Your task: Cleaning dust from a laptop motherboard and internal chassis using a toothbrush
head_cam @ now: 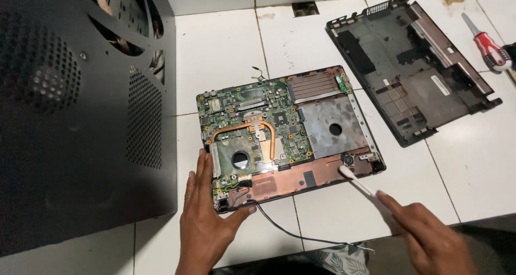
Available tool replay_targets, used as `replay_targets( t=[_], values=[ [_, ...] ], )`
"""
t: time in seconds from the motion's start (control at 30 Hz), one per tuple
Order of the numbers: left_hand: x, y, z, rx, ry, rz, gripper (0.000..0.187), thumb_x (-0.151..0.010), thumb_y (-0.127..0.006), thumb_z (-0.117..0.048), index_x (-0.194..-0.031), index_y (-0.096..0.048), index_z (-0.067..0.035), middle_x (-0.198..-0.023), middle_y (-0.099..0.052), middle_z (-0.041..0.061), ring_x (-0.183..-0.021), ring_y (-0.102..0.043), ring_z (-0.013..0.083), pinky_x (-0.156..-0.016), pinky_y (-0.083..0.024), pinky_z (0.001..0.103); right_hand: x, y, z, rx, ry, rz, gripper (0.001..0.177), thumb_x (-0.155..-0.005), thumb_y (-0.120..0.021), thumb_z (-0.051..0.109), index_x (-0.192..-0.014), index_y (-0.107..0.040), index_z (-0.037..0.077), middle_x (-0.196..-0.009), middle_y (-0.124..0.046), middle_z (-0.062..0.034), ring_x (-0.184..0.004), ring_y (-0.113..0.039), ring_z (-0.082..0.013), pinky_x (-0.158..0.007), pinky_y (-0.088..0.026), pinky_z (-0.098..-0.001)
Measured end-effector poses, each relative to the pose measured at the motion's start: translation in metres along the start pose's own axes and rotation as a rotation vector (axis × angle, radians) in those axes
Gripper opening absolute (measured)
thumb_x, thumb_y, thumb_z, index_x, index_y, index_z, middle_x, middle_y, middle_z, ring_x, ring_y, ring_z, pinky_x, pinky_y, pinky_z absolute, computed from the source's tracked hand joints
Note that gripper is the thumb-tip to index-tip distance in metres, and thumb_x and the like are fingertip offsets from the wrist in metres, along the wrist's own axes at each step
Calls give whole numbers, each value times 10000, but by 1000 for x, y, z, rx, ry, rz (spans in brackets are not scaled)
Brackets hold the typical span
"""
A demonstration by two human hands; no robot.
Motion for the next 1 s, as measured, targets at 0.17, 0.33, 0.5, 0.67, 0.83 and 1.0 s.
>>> replay_targets(
  t=[0.17,0.33,0.5,0.67,0.83,1.0],
  values=[
    [1,-2,1,-5,-49,-28,1254,-693,-885,-572,-1677,-164,-285,-1777,-155,-97,-1632,-137,306,-1252,-217,506,8,24,1,30,-224,-54,584,-988,-545,46,-1492,-682,308,-910,-684,-35,-814,-640,-187,-824,-385,-213],
    [0,-2,1,-15,-47,-27,1250,-700,-848,-621,-1679,-151,-279,-1780,-147,-88,-1633,-131,306,-1253,-210,511,1,12,-43,35,-175,-192,524,-1011,-547,-9,-1446,-723,224,-837,-676,-67,-722,-609,-197,-745,-466,-311],
    [1,1,-4,-8,12,2,1262,-686,-896,-550,-1677,-155,-308,-1783,-134,-132,-1643,-116,310,-1232,-256,525,18,33,-39,-17,-291,-92,705,-953,-528,-41,-1573,-602,287,-1145,-751,-191,-952,-702,-306,-813,-518,-371],
    [-1,2,-8,-8,16,0,1279,-680,-914,-493,-1681,-137,-319,-1784,-133,-129,-1643,-117,294,-1240,-239,505,0,22,-31,-138,-201,-198,576,-973,-539,-91,-1483,-698,124,-997,-703,-79,-843,-621,-183,-883,-422,-261],
    [1,4,-11,-9,35,-2,1272,-682,-906,-506,-1680,-136,-332,-1782,-134,-144,-1642,-116,294,-1240,-241,512,-15,19,-50,-27,-99,-144,538,-985,-605,-16,-1479,-682,181,-1013,-714,-51,-851,-636,-175,-767,-368,-238],
    [1,3,-10,-11,39,-10,1284,-667,-935,-468,-1676,-153,-331,-1779,-154,-142,-1641,-122,282,-1251,-225,487,-35,8,-72,55,-55,-91,654,-957,-592,31,-1535,-625,335,-1000,-691,16,-869,-649,-162,-777,-482,-272]
  ],
)
Point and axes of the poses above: each hand's wrist, its own x-axis away from the middle knuckle, its own y-axis out of the back of the hand, z = x × y, the point moved 1 cm from there along -x, towards the middle knuckle
